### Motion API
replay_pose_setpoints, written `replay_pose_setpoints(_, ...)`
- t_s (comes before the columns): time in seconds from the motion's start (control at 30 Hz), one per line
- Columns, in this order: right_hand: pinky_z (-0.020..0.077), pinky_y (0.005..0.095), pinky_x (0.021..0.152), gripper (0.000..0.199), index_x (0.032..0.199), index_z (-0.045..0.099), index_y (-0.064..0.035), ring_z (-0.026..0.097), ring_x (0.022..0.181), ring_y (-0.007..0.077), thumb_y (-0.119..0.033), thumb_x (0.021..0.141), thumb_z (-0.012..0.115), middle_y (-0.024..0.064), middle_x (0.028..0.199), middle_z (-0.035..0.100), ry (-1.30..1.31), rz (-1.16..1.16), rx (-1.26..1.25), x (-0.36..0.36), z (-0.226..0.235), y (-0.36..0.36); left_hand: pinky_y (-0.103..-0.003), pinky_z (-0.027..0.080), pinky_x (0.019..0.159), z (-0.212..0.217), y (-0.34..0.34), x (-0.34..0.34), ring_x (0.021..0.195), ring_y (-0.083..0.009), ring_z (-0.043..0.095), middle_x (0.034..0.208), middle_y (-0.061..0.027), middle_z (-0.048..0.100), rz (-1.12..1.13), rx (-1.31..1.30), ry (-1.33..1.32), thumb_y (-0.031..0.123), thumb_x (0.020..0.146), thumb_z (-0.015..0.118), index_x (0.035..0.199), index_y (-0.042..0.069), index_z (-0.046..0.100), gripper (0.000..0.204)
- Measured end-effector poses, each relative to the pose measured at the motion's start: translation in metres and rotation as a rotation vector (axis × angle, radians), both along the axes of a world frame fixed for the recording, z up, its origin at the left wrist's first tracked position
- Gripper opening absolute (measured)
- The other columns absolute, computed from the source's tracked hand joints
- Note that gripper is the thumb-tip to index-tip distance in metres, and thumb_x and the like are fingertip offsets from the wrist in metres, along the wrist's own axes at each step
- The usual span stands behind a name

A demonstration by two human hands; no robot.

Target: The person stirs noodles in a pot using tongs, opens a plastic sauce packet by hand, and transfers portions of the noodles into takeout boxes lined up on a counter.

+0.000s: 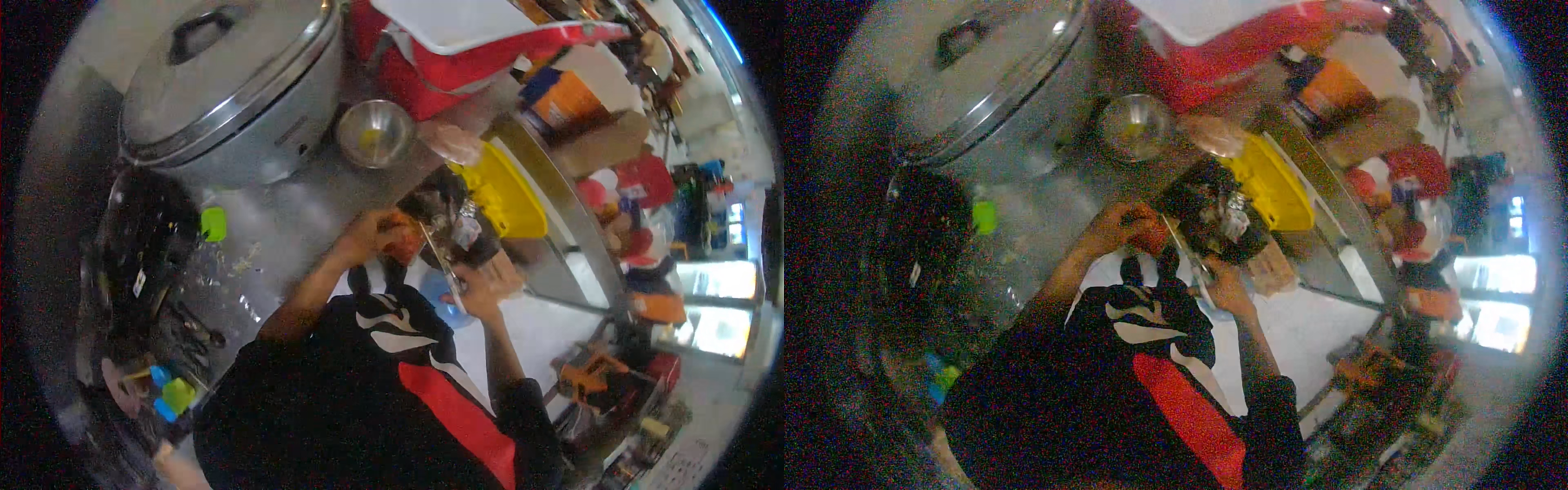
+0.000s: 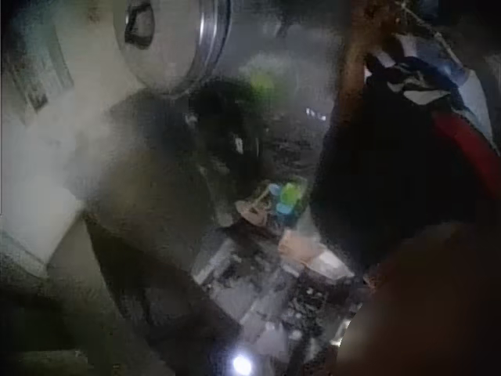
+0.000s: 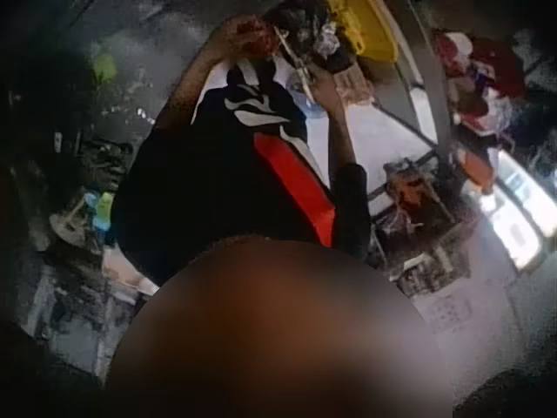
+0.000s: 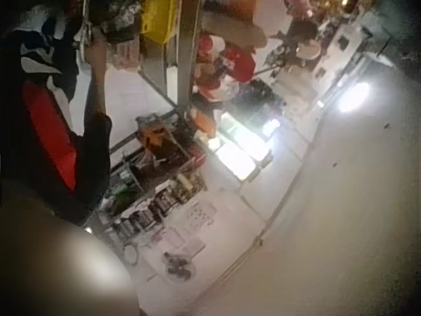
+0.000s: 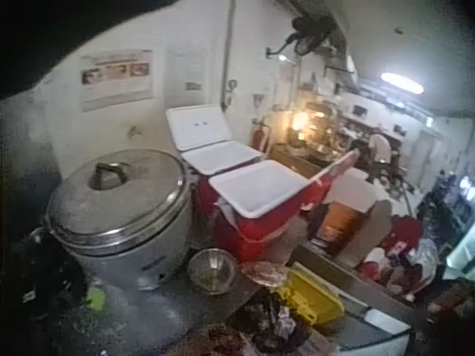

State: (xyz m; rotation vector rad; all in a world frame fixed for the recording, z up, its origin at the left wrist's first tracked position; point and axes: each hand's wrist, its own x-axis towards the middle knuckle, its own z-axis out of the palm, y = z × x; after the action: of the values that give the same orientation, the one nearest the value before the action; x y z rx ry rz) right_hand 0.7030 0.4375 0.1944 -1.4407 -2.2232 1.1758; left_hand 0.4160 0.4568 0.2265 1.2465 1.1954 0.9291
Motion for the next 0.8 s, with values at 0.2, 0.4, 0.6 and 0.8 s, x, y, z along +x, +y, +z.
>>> replay_pose_setpoints(0.2,0.0472,0.0388,0.074,0.048,0.088,0.065,-0.0043,0.061,0.081,0.0289,-0.037,0.059,0.084,0.0123,0.083,0.064,0.118,-0.202,-0.077,0.038,-0.007,-0.009,-0.029,0.047,0.072,-0.032,0.048,0.04,0.08,-0.0107,0.057,0.086,-0.0056,0.064,-0.196,0.016,-0.032,0.022,0.085,0.065,0.096,0.0,0.062,0.026)
replay_pose_setpoints(0.4,0.0449,0.0361,0.063,0.039,0.076,0.06,0.0,0.058,0.069,0.0253,-0.026,0.06,0.084,0.0132,0.072,0.059,0.059,-0.24,0.059,0.061,-0.013,0.003,-0.031,0.048,0.08,-0.023,0.087,0.077,0.086,-0.0145,0.06,0.089,-0.0062,0.066,-0.387,0.008,0.162,0.016,0.084,0.064,0.091,0.003,0.064,0.014)
replay_pose_setpoints(0.6,0.0449,0.0377,0.063,0.041,0.078,0.061,-0.0012,0.058,0.068,0.027,-0.032,0.062,0.083,0.0132,0.071,0.059,0.045,-0.242,0.119,0.088,-0.015,0.017,-0.031,0.046,0.068,-0.008,0.111,0.113,0.074,-0.0129,0.056,0.078,-0.0072,0.062,-0.412,0.143,0.151,0.02,0.08,0.066,0.09,0.0,0.063,0.022)
replay_pose_setpoints(0.8,0.045,0.0364,0.063,0.042,0.079,0.061,-0.0001,0.056,0.067,0.0241,-0.034,0.065,0.082,0.0125,0.072,0.059,0.082,-0.314,0.114,0.106,0.003,0.024,-0.031,0.049,0.076,-0.016,0.132,0.138,0.08,-0.014,0.061,0.085,-0.0043,0.067,-0.536,0.09,0.255,0.026,0.082,0.066,0.09,0.006,0.067,0.022)
